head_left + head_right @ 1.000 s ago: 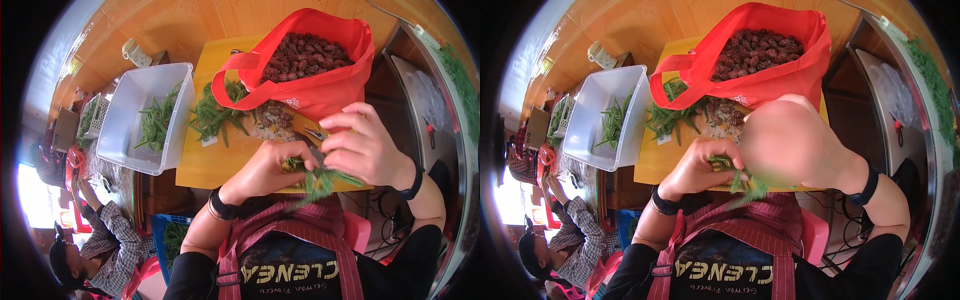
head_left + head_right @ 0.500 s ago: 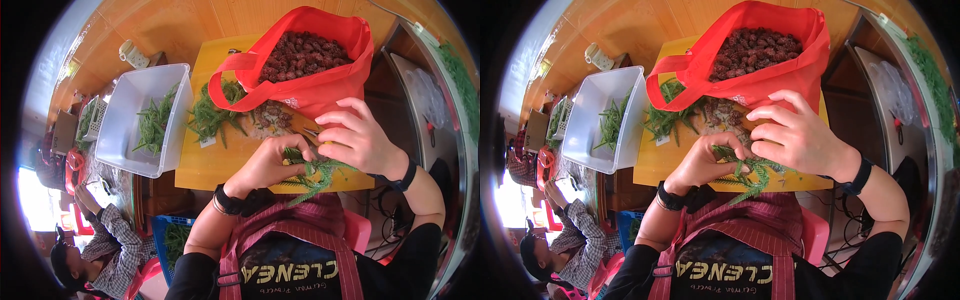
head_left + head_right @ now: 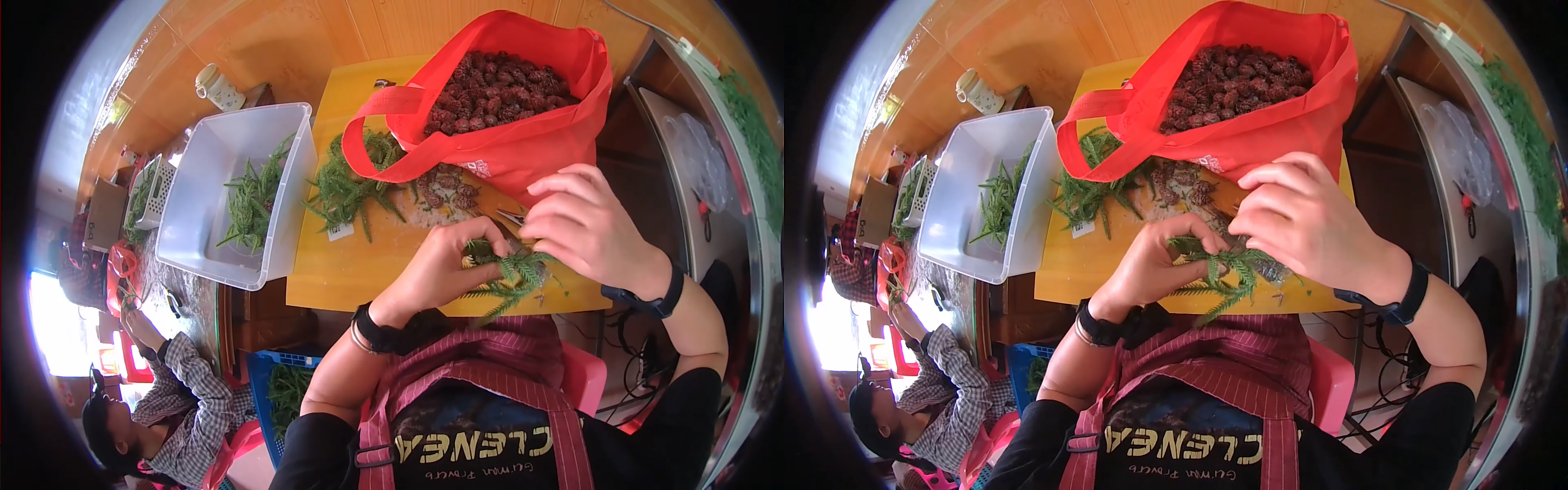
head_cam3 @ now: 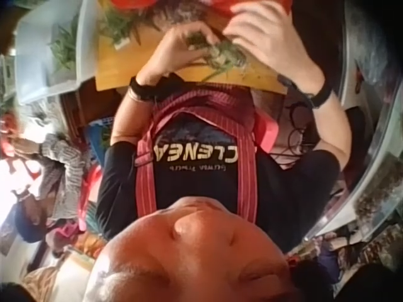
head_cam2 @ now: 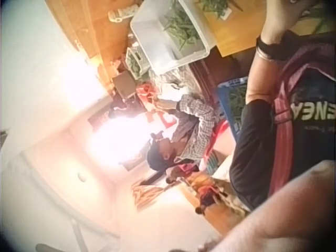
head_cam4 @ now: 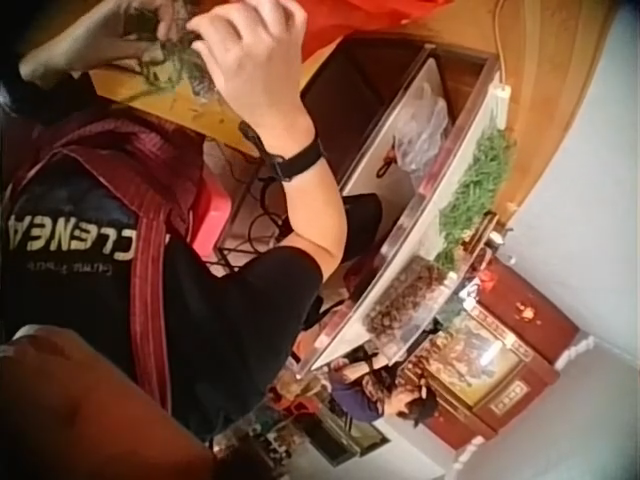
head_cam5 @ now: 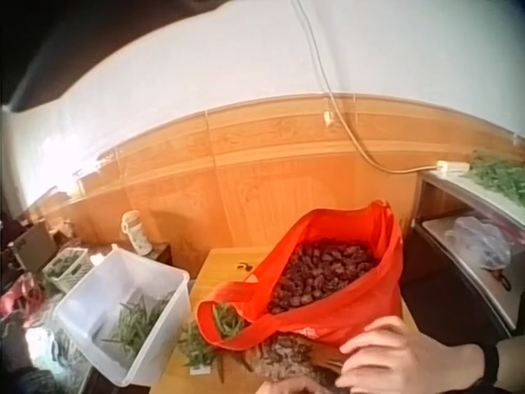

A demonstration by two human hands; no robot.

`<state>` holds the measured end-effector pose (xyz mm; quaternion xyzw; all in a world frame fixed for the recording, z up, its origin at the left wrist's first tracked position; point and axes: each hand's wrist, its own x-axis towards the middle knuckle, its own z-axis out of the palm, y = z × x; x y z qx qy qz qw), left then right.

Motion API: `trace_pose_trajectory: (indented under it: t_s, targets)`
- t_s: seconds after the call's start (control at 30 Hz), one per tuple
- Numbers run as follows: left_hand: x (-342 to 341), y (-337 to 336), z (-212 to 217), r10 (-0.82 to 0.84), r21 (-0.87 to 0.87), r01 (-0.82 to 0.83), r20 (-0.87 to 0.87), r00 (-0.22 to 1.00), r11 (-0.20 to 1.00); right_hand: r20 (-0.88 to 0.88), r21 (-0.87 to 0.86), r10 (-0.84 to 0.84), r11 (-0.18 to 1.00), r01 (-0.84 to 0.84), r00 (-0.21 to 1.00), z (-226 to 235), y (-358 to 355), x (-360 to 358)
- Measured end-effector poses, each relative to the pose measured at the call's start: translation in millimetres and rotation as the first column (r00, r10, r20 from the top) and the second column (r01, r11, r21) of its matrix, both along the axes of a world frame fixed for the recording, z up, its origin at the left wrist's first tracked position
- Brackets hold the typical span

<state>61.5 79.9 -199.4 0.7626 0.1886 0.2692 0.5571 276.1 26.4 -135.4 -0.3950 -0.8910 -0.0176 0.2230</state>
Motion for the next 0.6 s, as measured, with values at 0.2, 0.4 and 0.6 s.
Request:
trace_pose_trajectory:
  t_s: [0.2, 0.4, 0.6]
  targets:
    - [-2, 2, -7, -0.177, -0.531, 0.284, 0.244, 0.953, 0.798, 0.151, 0.202, 0.127, 0.967, -0.156, 0.980, 0, 0, 2]
    - [0, -4, -2, -0.134, -0.459, 0.226, 0.225, 0.965, 0.859, 0.116, 0.112, 0.139, 0.982, -0.152, 0.984, 4, 1, 1]
    - [4, -13, 6, 0.128, 0.604, -0.115, 0.022, 0.992, 0.789, -0.044, -0.214, -0.141, 0.968, 0.128, 0.989, -6, -4, -4]
